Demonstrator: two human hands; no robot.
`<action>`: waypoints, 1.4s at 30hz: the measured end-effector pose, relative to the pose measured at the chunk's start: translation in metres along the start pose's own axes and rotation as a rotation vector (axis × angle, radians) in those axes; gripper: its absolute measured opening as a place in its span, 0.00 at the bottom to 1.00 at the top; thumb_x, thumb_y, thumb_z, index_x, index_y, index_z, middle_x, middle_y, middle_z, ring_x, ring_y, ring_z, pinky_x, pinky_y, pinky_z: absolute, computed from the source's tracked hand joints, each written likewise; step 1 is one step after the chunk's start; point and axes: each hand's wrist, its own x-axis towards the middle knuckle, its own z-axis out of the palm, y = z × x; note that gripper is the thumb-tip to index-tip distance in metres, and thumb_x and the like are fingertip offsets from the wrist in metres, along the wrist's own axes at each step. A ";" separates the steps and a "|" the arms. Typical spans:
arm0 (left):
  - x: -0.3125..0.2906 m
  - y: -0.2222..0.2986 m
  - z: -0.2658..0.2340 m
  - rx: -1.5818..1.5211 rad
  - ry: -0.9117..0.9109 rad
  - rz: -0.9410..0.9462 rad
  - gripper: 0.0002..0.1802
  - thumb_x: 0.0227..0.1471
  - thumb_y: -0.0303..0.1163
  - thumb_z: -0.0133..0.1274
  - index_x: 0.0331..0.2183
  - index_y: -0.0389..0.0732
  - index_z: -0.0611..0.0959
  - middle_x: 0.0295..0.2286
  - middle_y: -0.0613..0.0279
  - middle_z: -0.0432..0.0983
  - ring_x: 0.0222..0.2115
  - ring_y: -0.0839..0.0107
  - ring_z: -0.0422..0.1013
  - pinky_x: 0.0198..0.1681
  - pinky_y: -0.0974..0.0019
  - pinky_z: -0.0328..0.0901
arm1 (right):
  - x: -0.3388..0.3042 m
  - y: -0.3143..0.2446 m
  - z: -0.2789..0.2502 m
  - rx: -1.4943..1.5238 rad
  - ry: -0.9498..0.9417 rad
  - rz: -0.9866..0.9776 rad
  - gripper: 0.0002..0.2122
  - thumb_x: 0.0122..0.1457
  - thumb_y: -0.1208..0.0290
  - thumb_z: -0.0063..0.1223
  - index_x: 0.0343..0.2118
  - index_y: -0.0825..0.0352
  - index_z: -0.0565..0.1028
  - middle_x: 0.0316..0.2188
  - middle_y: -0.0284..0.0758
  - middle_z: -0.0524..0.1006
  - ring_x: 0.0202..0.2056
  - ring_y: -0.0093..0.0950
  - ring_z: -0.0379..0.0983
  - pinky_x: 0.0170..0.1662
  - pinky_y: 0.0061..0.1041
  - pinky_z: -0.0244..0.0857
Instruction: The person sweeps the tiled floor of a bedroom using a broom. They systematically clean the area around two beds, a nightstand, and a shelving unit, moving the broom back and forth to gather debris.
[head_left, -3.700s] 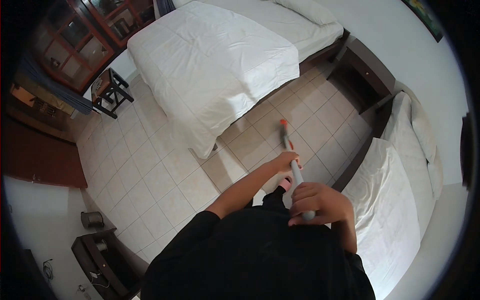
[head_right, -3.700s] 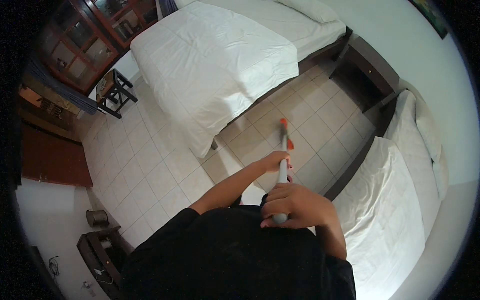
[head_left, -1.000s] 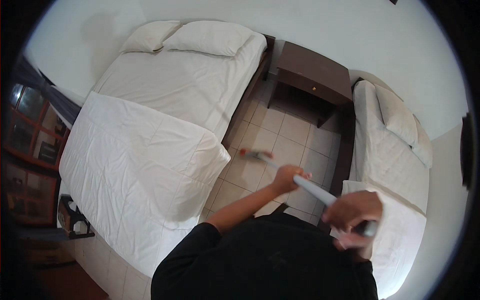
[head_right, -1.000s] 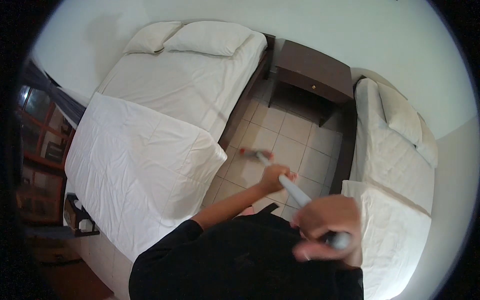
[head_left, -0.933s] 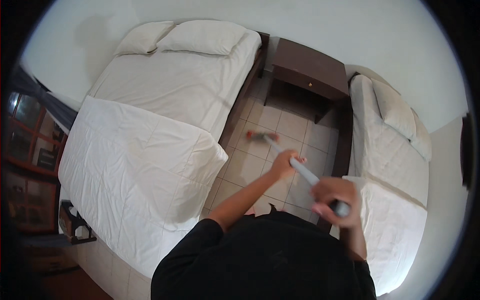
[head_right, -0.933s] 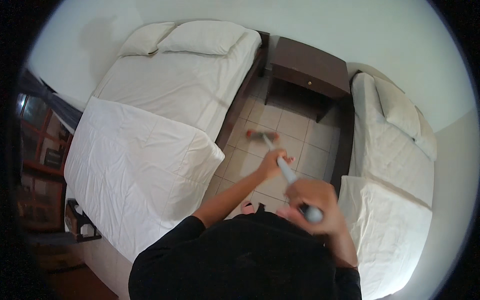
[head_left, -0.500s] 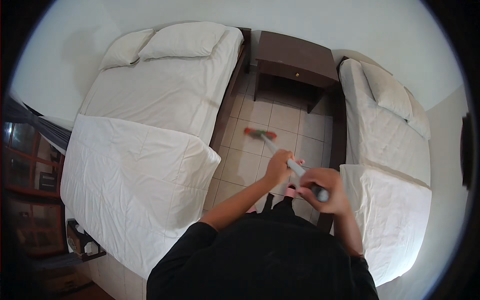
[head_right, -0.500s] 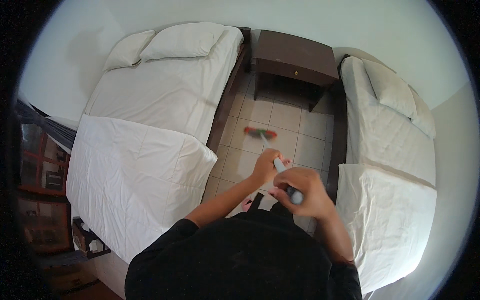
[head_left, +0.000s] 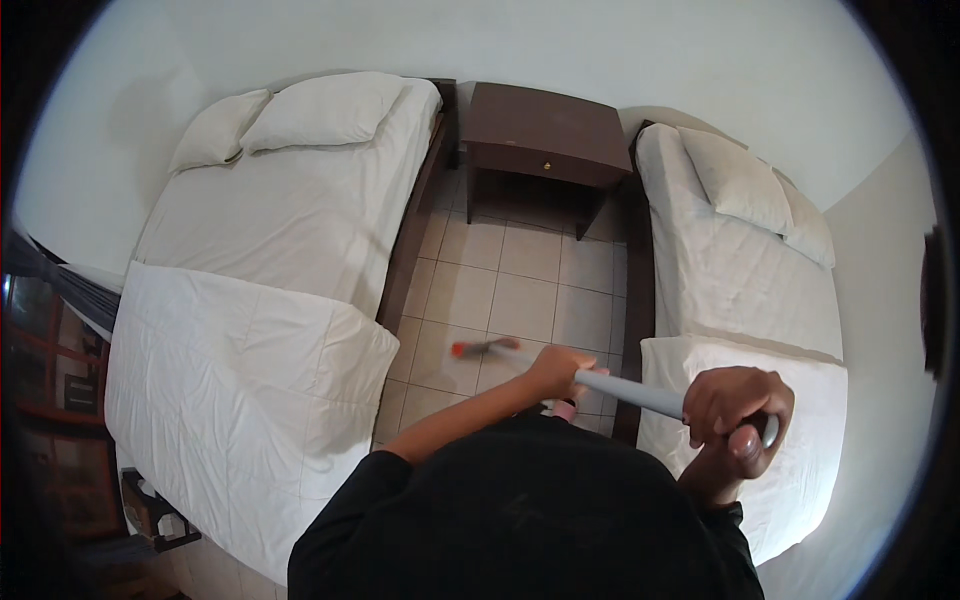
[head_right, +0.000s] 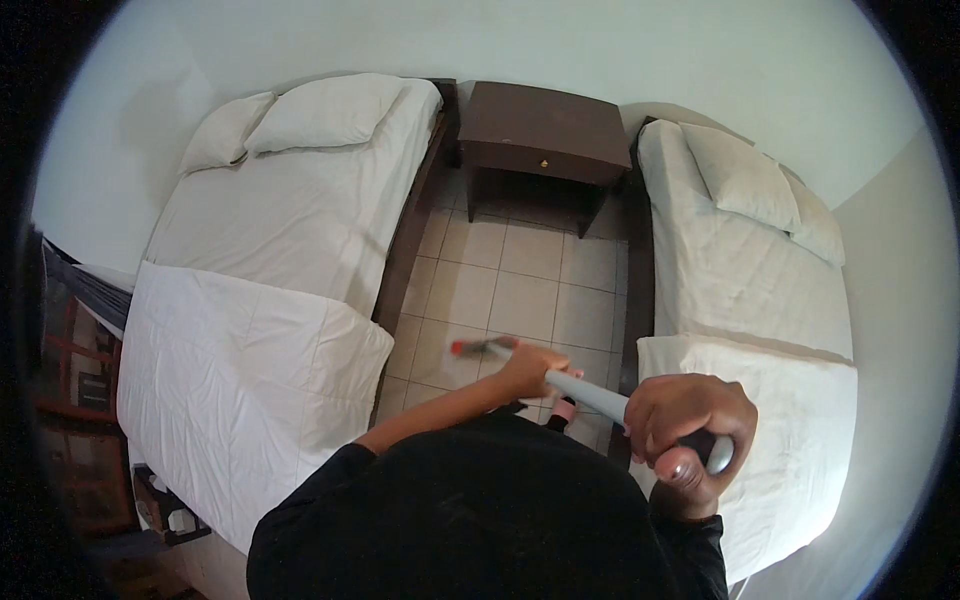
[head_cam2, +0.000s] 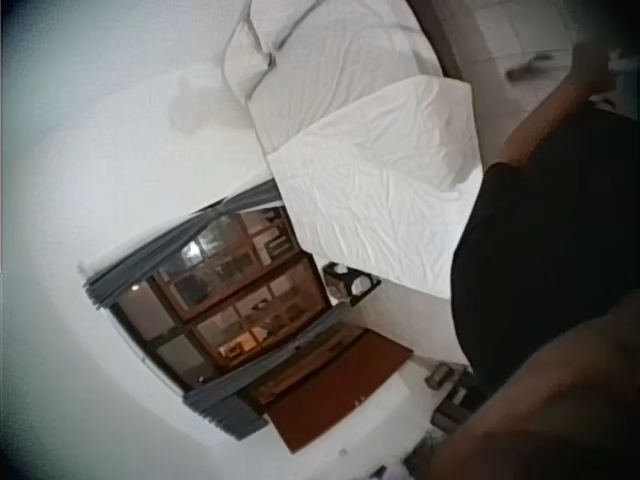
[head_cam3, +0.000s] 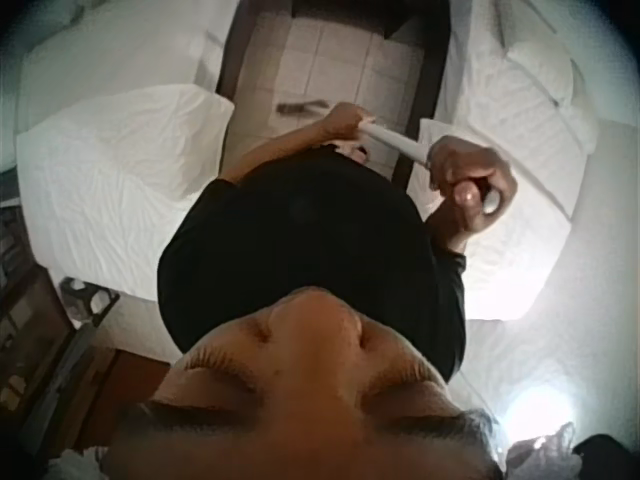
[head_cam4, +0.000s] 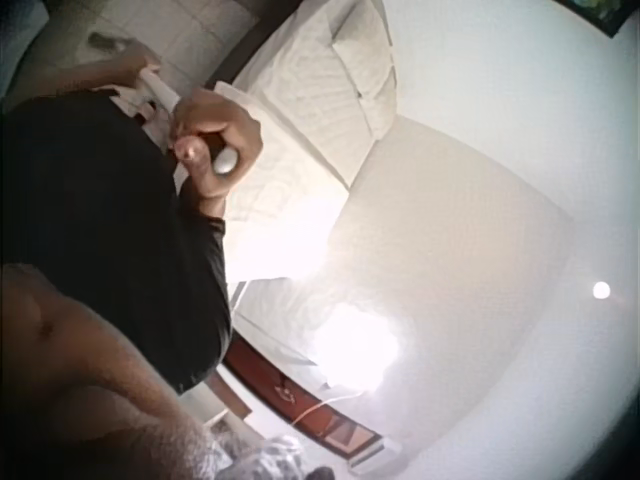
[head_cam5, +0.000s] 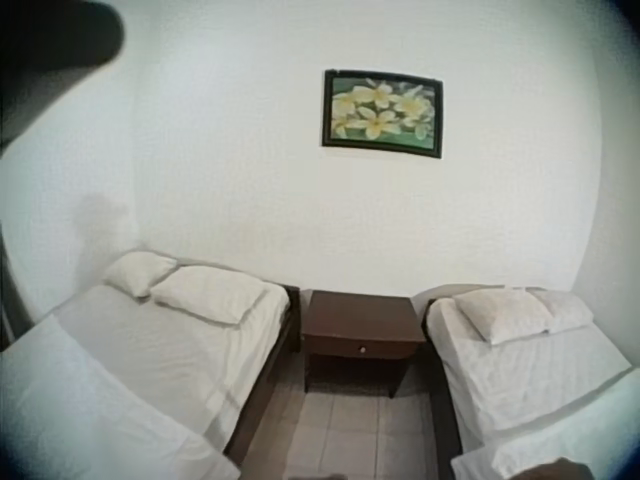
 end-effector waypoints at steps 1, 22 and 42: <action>0.019 0.000 0.000 0.036 0.005 -0.003 0.16 0.41 0.39 0.55 0.14 0.42 0.70 0.13 0.57 0.67 0.17 0.56 0.66 0.20 0.59 0.58 | -0.002 0.002 -0.005 -0.056 0.014 -0.035 0.11 0.43 0.69 0.56 0.13 0.68 0.68 0.10 0.33 0.67 0.13 0.27 0.66 0.19 0.23 0.61; 0.135 0.010 0.137 -0.370 -0.056 -0.123 0.09 0.36 0.31 0.57 0.20 0.40 0.73 0.19 0.54 0.69 0.23 0.54 0.67 0.24 0.58 0.60 | -0.012 0.031 -0.211 -0.095 0.186 0.293 0.04 0.52 0.79 0.46 0.26 0.75 0.69 0.15 0.34 0.68 0.15 0.19 0.64 0.21 0.17 0.61; 0.256 -0.080 0.233 -0.330 0.122 -0.163 0.11 0.34 0.29 0.57 0.23 0.40 0.72 0.23 0.56 0.69 0.28 0.57 0.67 0.30 0.60 0.60 | -0.028 0.117 -0.263 -0.741 0.034 0.267 0.07 0.46 0.79 0.53 0.31 0.72 0.73 0.21 0.38 0.74 0.23 0.24 0.73 0.28 0.20 0.65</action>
